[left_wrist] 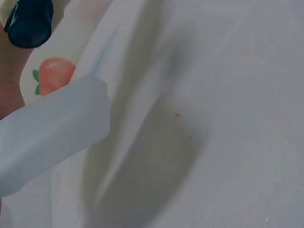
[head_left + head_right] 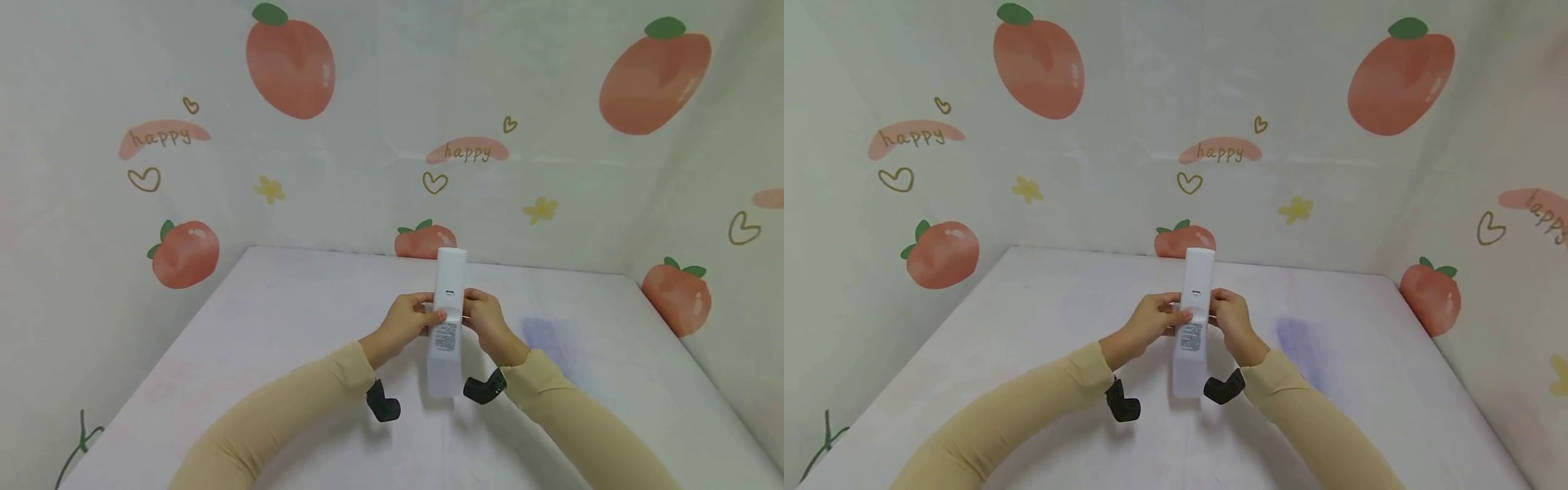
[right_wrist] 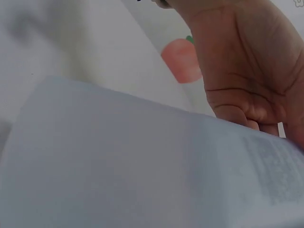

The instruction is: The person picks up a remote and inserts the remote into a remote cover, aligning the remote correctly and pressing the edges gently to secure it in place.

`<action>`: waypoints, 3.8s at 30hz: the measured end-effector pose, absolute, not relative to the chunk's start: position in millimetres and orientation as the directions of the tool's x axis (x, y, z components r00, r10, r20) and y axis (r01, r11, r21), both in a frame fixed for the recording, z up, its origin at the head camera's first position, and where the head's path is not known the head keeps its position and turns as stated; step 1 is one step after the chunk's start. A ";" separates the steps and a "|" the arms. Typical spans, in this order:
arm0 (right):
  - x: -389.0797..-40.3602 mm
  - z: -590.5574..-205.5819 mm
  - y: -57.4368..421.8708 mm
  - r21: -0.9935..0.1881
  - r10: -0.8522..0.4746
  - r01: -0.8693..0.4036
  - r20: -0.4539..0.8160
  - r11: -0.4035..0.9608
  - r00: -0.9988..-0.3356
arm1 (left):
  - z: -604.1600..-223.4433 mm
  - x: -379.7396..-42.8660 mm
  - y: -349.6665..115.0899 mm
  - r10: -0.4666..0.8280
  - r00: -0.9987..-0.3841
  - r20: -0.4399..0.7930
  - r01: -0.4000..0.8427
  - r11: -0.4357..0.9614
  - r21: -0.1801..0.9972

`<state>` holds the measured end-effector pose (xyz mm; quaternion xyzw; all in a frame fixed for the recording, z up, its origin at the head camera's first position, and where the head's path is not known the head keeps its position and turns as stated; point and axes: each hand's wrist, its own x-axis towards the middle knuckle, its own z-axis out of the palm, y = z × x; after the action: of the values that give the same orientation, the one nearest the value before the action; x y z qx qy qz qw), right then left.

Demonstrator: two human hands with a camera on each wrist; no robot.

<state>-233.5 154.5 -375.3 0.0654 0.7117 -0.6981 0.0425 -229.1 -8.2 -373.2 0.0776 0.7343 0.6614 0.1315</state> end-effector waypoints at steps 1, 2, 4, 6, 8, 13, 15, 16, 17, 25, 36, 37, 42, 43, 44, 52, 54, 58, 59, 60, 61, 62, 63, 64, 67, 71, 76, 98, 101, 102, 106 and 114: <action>-233.3 -375.8 154.6 -0.987 0.026 0.161 -0.161 0.002 -0.987 | -372.8 -229.2 -8.6 0.281 -0.956 -0.089 -0.058 0.116 0.992; -232.9 -376.2 154.6 -0.985 0.012 0.170 -0.170 -0.016 -0.985 | -372.4 -229.6 -9.2 0.275 -0.958 -0.084 -0.052 0.121 0.991; -231.1 -376.7 155.0 -0.981 -0.023 0.184 -0.183 -0.065 -0.983 | -372.0 -231.0 -10.3 0.268 -0.962 -0.056 -0.020 0.137 0.990; -228.7 -376.0 155.1 -0.975 -0.034 0.190 -0.188 -0.113 -0.982 | -371.7 -232.9 -11.4 0.262 -0.965 -0.031 0.011 0.159 0.987; -226.1 -374.5 155.3 -0.971 -0.050 0.184 -0.178 -0.153 -0.983 | -371.8 -234.7 -12.9 0.259 -0.966 -0.006 0.043 0.185 0.982; -222.1 -371.5 156.3 -0.982 -0.100 0.161 -0.150 -0.101 -0.984 | -372.6 -235.8 -15.2 0.253 -0.967 -0.002 0.057 0.227 0.972; -221.7 -371.9 157.9 -0.986 -0.125 0.158 -0.151 -0.049 -0.981 | -373.5 -234.9 -15.3 0.269 -0.963 -0.005 0.061 0.236 0.970; -221.8 -372.4 158.9 -0.988 -0.134 0.153 -0.149 -0.024 -0.980 | -374.5 -234.7 -15.4 0.280 -0.960 -0.002 0.067 0.238 0.969; -222.0 -372.9 160.1 -0.989 -0.142 0.150 -0.147 -0.008 -0.979 | -375.2 -234.3 -15.5 0.291 -0.957 -0.001 0.070 0.235 0.969; -224.8 -372.2 171.3 -0.995 -0.109 0.103 -0.101 -0.007 -0.989 | -377.6 -236.9 -18.1 0.196 -0.980 0.009 0.010 0.005 1.000; -224.8 -369.3 168.6 -0.993 -0.160 0.066 -0.082 0.101 -0.984 | -381.9 -233.1 -6.0 0.116 -0.986 -0.117 -0.120 -0.024 0.992; -224.1 -368.5 168.1 -0.992 -0.172 0.060 -0.079 0.114 -0.982 | -380.0 -233.8 -5.6 0.110 -0.986 -0.125 -0.127 -0.019 0.992; -220.0 -364.9 162.0 -0.985 -0.206 0.039 -0.073 0.165 -0.976 | -370.4 -240.4 -6.0 0.123 -0.973 -0.194 -0.195 0.011 0.981; -219.3 -364.4 160.3 -0.984 -0.211 0.035 -0.072 0.174 -0.975 | -369.4 -241.8 -6.2 0.125 -0.970 -0.207 -0.207 0.015 0.978; -218.9 -364.2 158.8 -0.983 -0.213 0.035 -0.074 0.181 -0.974 | -368.7 -242.8 -6.5 0.126 -0.967 -0.220 -0.219 0.020 0.976; -218.6 -367.0 156.2 -0.980 -0.159 0.086 -0.115 0.180 -0.981 | -379.2 -240.8 -6.3 0.108 -0.973 -0.204 -0.209 -0.030 0.978; -219.6 -368.5 156.1 -0.980 -0.140 0.104 -0.128 0.168 -0.982 | -381.3 -238.8 -6.0 0.102 -0.979 -0.176 -0.183 -0.059 0.981; -222.6 -370.1 156.5 -0.982 -0.130 0.122 -0.141 0.144 -0.981 | -382.4 -236.2 -6.4 0.091 -0.986 -0.140 -0.148 -0.076 0.986; -223.3 -370.1 156.8 -0.982 -0.125 0.127 -0.145 0.139 -0.982 | -382.8 -236.2 -6.6 0.094 -0.986 -0.140 -0.147 -0.071 0.987; -223.8 -369.6 157.1 -0.982 -0.127 0.127 -0.145 0.137 -0.981 | -382.7 -236.0 -6.8 0.100 -0.985 -0.142 -0.149 -0.063 0.987; -224.4 -369.3 157.6 -0.982 -0.129 0.127 -0.145 0.137 -0.981 | -382.5 -236.0 -7.0 0.112 -0.983 -0.145 -0.152 -0.054 0.987; -224.9 -368.8 158.2 -0.982 -0.127 0.129 -0.146 0.136 -0.981 | -382.0 -236.1 -7.1 0.128 -0.980 -0.152 -0.159 -0.047 0.986; -225.3 -368.2 158.7 -0.982 -0.125 0.132 -0.149 0.132 -0.981 | -381.6 -236.3 -7.4 0.147 -0.977 -0.153 -0.159 -0.036 0.987; -225.7 -367.6 159.2 -0.983 -0.123 0.135 -0.151 0.125 -0.981 | -381.3 -236.6 -7.9 0.170 -0.973 -0.153 -0.159 -0.021 0.987; -226.0 -366.4 161.0 -0.983 -0.137 0.139 -0.155 0.118 -0.978 | -380.7 -237.2 -9.7 0.230 -0.963 -0.138 -0.126 0.066 0.990; -225.2 -366.8 160.8 -0.985 -0.165 0.144 -0.159 0.095 -0.973 | -380.5 -238.0 -12.8 0.256 -0.960 -0.114 -0.079 0.143 0.987; -222.6 -368.2 161.1 -0.982 -0.141 0.187 -0.187 0.013 -0.972 | -376.5 -239.7 -15.6 0.221 -0.972 -0.084 -0.073 0.055 0.996; -229.0 -374.8 147.6 -0.991 0.077 0.122 -0.118 0.057 -0.990 | -370.1 -231.5 -12.6 0.295 -0.933 -0.206 -0.163 0.163 0.973; -225.9 -377.8 145.8 -0.992 0.068 0.127 -0.125 0.027 -0.990 | -372.4 -231.7 -12.9 0.288 -0.936 -0.205 -0.163 0.162 0.973; -224.7 -378.6 145.0 -0.992 0.067 0.122 -0.120 0.021 -0.990 | -373.6 -232.2 -12.7 0.285 -0.937 -0.203 -0.164 0.156 0.974; -220.8 -378.5 145.3 -0.995 0.043 0.077 -0.074 0.056 -0.996 | -377.9 -233.5 -12.0 0.265 -0.943 -0.199 -0.165 0.143 0.976; -221.6 -369.5 150.9 -0.981 -0.085 0.115 -0.130 0.159 -0.988 | -377.6 -235.1 -16.2 0.276 -0.950 -0.148 -0.099 0.184 0.978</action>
<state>-221.6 150.9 -369.5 0.0102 0.7572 -0.6485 0.0771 -235.1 -16.2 -377.6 0.0586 0.7552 0.6361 0.1471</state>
